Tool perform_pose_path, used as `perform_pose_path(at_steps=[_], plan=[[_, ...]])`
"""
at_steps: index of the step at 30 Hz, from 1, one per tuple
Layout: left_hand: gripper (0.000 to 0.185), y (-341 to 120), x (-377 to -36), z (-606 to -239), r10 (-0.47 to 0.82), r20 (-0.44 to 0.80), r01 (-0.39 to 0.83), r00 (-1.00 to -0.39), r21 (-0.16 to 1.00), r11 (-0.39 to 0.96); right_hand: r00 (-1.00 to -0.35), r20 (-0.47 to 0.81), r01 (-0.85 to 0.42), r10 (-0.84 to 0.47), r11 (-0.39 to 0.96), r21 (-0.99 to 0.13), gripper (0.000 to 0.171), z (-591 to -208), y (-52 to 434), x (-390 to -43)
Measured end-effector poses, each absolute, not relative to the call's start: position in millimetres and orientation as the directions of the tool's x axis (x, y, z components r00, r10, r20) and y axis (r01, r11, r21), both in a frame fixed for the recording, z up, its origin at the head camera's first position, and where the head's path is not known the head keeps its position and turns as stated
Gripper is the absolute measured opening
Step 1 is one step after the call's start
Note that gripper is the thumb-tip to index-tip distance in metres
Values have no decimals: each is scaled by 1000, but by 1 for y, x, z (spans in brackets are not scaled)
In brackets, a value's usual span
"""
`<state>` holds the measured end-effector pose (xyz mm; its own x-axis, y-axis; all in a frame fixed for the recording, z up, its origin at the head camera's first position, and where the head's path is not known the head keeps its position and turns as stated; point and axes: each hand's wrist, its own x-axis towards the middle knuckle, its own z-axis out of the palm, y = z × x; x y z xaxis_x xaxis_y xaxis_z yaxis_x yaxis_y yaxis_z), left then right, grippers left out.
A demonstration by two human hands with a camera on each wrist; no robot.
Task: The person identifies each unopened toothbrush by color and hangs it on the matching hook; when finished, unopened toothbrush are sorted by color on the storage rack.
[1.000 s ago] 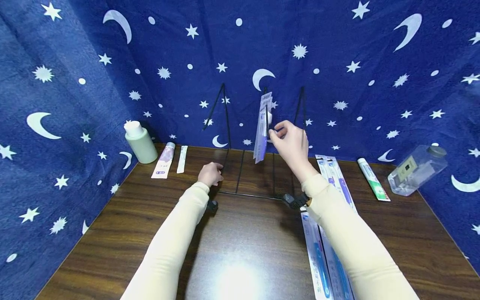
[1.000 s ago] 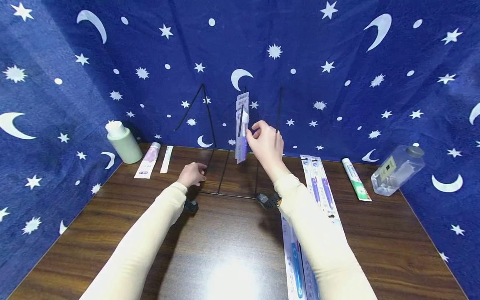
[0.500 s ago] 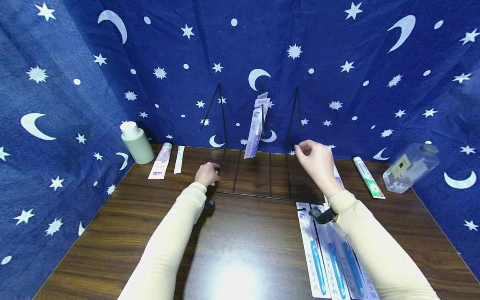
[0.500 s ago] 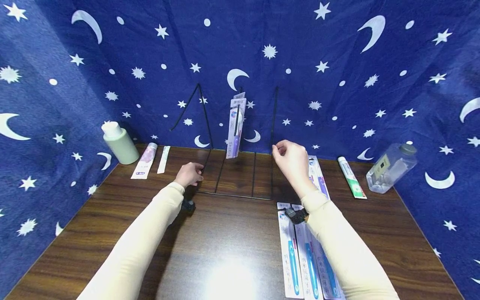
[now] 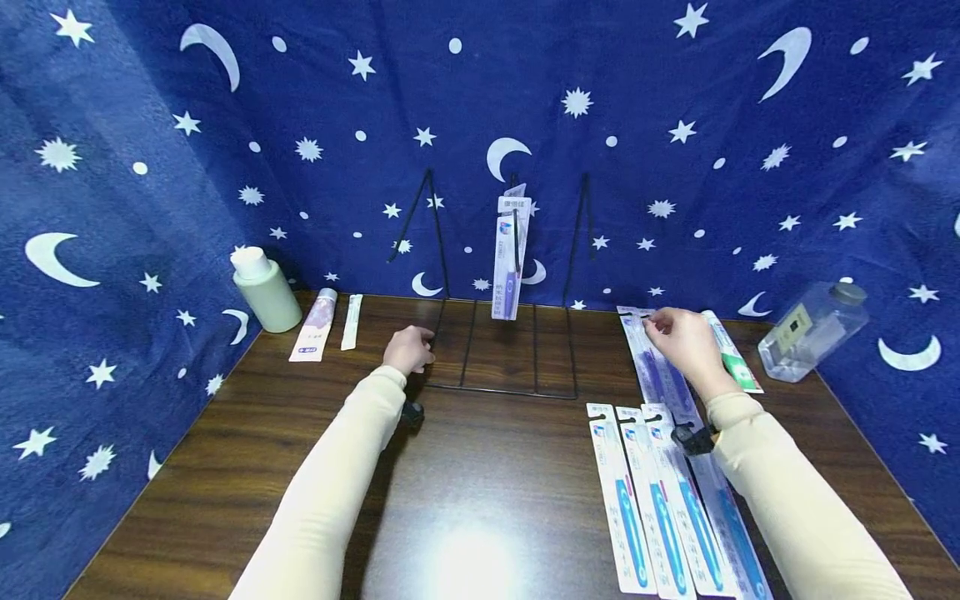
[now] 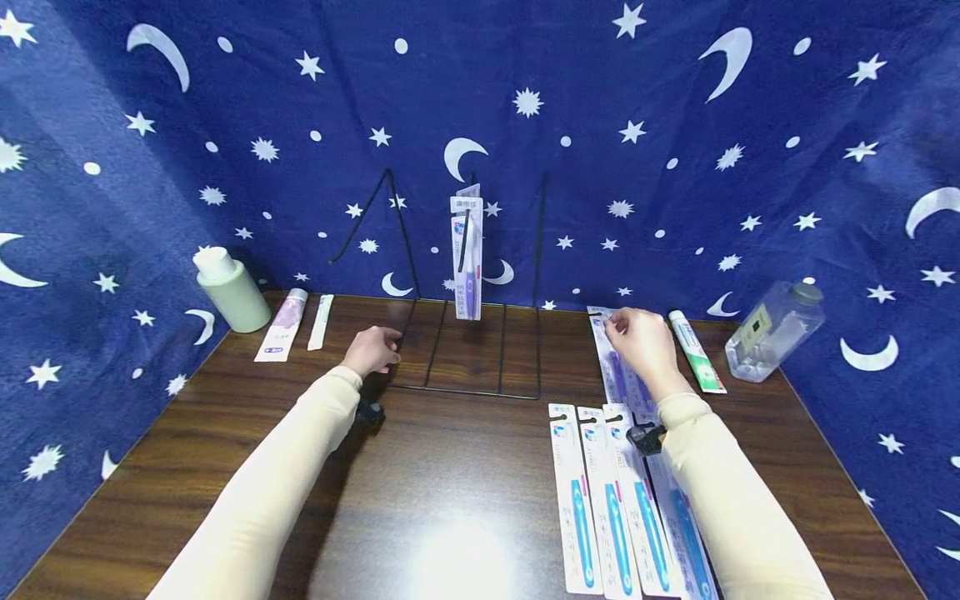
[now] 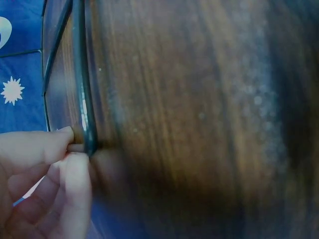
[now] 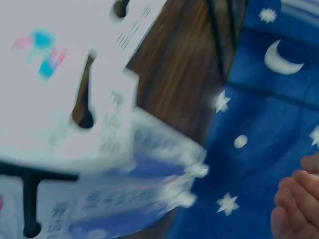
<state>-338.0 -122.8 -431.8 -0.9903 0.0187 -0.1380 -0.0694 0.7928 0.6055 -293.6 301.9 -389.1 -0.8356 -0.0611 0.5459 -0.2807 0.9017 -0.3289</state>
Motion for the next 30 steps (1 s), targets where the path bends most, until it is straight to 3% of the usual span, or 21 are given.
perform_pose_path(at_steps=[7, 20, 30], plan=[[50, -126, -339, -431, 10, -146, -79, -989, 586, 806, -899, 437, -192, -12, 909, -371, 19, -400, 323, -315], [50, -122, -339, -434, 14, -149, -78, -989, 594, 800, -963, 261, -158, -73, 933, -323, 19, -416, 329, -345], [49, -121, -339, -432, 11, -146, -80, -989, 601, 795, -970, 239, -129, -49, 935, -332, 18, -425, 326, -357]])
